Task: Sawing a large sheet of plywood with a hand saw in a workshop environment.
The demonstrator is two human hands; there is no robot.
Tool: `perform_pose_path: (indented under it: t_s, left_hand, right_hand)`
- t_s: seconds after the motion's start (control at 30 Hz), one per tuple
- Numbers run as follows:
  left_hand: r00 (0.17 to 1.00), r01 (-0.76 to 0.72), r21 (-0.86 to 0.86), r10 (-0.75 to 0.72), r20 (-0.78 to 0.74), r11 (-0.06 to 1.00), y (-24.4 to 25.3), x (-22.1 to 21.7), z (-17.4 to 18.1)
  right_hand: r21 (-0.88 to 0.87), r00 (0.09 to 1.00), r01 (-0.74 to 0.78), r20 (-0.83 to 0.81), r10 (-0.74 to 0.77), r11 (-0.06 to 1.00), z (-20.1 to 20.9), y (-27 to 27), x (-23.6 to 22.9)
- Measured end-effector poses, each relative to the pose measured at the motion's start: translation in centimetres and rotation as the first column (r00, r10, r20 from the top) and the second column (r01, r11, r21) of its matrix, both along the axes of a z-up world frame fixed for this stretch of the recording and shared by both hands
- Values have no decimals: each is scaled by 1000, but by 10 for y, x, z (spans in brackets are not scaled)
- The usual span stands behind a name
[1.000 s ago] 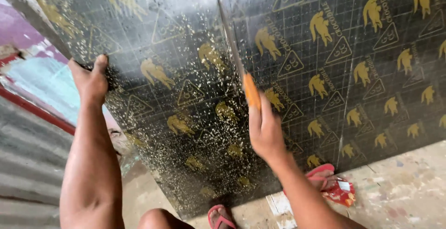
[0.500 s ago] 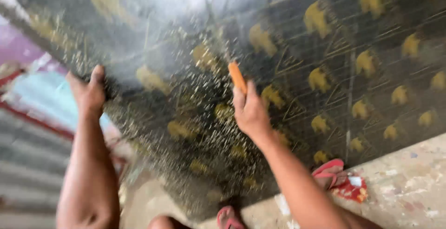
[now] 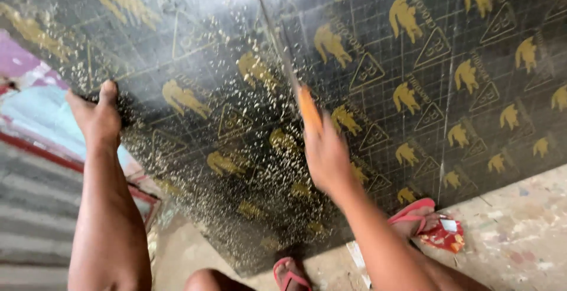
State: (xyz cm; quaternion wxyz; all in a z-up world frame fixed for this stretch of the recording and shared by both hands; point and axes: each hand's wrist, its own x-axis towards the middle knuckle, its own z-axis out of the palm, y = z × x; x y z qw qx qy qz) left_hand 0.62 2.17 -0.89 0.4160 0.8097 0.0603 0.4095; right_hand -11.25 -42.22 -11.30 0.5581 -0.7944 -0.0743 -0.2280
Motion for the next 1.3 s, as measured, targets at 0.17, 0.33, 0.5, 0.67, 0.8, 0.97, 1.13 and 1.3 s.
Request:
perform_pose_path:
  t_s: [0.17,0.33,0.5,0.67,0.8,0.97,1.13,1.3]
  left_hand:
    - [996,16,-48,-20,-83,999,-17,-18,11]
    - [986,-34,-108,16,-167,994,-40,-33,23]
    - [988,-63,-116,45,-150,991,-38,-30,19]
    - [968,-97,-118,66,-243,988,-38,-34,22]
    - [997,1,-45,-5,-81,999,-17,-19,9]
    - [984,-45,-121,22,-179,992,-33,-31,18]
    - [985,-76,-116,57,-161,990,-35,-26,16]
    - [985,-63,-106,45,-169,992,-26,-26,15]
  right_hand:
    - [32,988,-74,140,69,997,71,8,44]
    - [21,986,-65,-153,67,998,-9,-6,-36]
    - [-10,991,16,-135,-17,1000,-58,-17,-63]
    - [77,996,-87,16,86,993,59,8,38]
    - [17,986,-102,138,98,995,67,6,44]
    - [-6,996,-55,-70,54,998,-36,-13,-41]
    - [-38,984,29,-172,-35,999,-77,-25,-66]
    - [19,998,-27,60,26,999,17,13,39]
